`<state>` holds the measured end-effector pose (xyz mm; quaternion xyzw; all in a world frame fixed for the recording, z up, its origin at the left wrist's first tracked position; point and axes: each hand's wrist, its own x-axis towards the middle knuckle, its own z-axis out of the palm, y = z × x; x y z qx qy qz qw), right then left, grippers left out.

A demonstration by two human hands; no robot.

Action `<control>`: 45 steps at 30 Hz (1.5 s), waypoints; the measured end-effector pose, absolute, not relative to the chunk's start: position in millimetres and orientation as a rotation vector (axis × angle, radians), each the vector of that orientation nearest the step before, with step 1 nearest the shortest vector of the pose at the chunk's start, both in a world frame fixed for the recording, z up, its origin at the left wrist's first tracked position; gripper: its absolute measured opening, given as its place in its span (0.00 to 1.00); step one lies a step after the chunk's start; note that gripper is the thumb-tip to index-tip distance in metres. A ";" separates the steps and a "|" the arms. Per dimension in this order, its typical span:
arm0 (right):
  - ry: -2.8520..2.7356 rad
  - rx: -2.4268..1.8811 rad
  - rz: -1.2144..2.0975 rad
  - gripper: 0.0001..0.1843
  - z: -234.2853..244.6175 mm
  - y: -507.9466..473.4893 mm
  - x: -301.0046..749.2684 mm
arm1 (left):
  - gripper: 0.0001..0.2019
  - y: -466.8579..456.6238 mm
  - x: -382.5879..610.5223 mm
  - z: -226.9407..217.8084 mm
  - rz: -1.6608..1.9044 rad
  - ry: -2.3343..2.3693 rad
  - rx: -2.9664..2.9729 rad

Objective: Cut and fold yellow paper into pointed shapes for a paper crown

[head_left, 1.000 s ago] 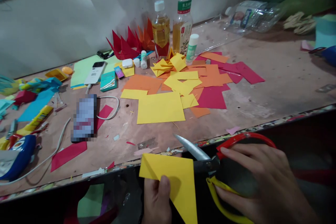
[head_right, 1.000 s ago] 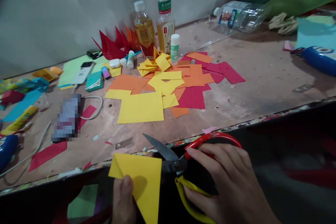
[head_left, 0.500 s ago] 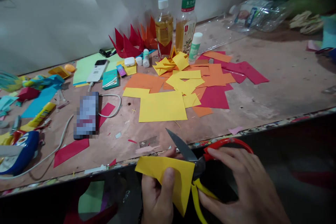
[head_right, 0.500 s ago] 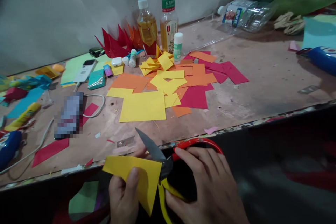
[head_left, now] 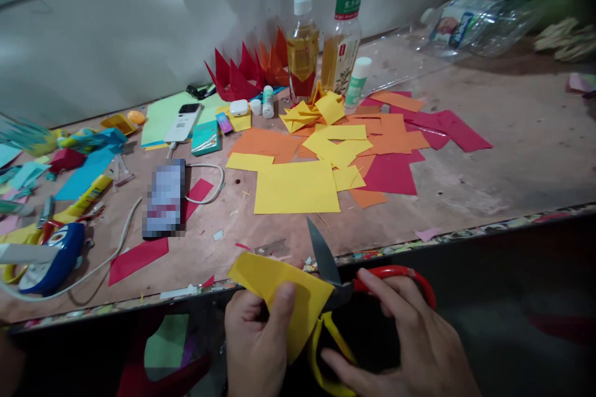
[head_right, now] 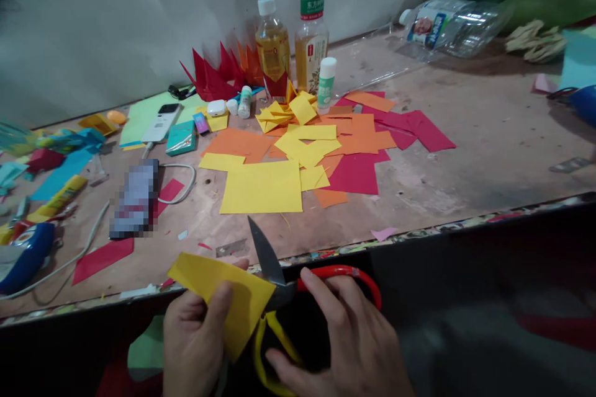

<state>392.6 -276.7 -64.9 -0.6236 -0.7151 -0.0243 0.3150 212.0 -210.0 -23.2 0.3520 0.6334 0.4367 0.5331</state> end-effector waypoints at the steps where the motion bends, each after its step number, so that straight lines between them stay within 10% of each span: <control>1: -1.890 -1.658 -0.026 0.44 -65.8 -277.7 394.4 | 0.24 -209.5 210.9 -22.9 1.048 1.498 0.820; 45: -1.902 -1.624 -0.002 0.40 -44.7 -263.0 391.8 | 0.21 -213.1 206.2 -24.7 1.170 1.535 1.448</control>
